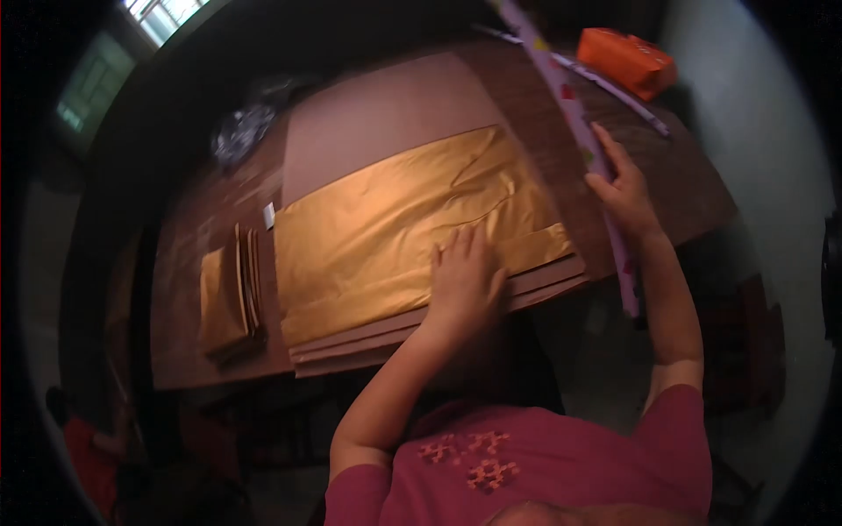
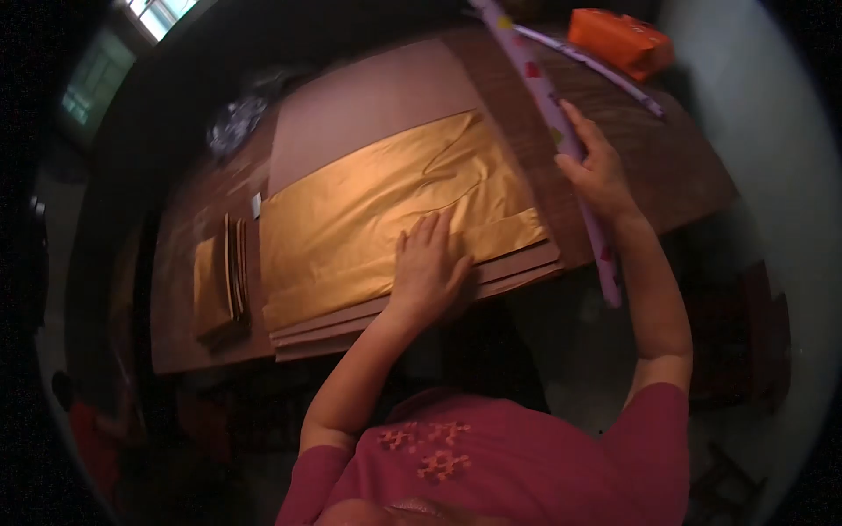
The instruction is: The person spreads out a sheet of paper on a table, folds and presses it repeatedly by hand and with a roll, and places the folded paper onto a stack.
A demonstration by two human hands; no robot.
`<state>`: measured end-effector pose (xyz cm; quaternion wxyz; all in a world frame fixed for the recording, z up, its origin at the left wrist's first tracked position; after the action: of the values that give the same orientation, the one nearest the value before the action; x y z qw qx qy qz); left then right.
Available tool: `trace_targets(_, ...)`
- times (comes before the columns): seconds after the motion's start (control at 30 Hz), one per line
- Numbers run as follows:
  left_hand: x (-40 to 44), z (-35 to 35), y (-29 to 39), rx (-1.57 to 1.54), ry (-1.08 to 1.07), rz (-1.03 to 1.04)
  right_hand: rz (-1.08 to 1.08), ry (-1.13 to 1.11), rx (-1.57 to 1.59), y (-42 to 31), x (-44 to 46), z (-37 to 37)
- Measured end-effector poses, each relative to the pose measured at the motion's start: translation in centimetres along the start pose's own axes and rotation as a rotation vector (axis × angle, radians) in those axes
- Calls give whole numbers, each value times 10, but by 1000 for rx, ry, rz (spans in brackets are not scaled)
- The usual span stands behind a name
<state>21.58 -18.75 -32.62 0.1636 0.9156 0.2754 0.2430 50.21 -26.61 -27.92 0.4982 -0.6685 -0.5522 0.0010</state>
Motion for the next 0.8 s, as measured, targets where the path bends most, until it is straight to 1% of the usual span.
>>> trace_targets(0.03,-1,0,-1,-5,-18,15,-63,-4,-120,15,11,-3)
trace_targets(0.1,1,-1,-2,-11,-32,41,39,-100,-350,30,30,-1)
trace_targets(0.13,2,-2,-1,5,-46,35,44,-87,-364,45,38,2)
trace_targets(0.2,4,-4,-1,18,-60,41,35,-145,-564,75,49,15)
trace_targets(0.23,4,-7,0,11,-75,41,51,-151,-566,82,56,19)
trace_targets(0.3,6,-12,3,53,-100,32,70,-142,-676,97,72,27)
trace_targets(0.37,8,-13,4,61,-117,41,103,-177,-731,118,91,28)
trace_targets(0.43,10,-14,4,70,-142,14,129,-201,-793,119,92,30)
trace_targets(0.5,11,-14,5,68,-131,35,82,-166,-1037,111,91,34)
trace_targets(0.53,11,-14,6,84,-131,54,91,-170,-1042,114,89,40)
trace_targets(0.6,10,-13,7,95,-136,66,-289,-66,-613,108,83,56)
trace_targets(0.63,10,-11,8,92,-125,64,-283,-72,-613,95,77,61)
trace_targets(0.7,9,-6,9,90,-115,61,-379,-180,-440,67,56,69)
trace_targets(0.8,9,-3,10,108,-82,69,-367,-242,-398,61,51,80)
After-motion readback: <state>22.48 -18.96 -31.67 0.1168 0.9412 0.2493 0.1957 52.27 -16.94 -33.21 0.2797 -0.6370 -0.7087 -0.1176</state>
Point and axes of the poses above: each hand's wrist, its own x-axis towards the middle knuckle, its own z-axis out of the palm, y = z × x, the point moved 2 cm from there along x, towards the middle knuckle, and after that the axes turned 6 degrees about -x, right-handed, at the moved point
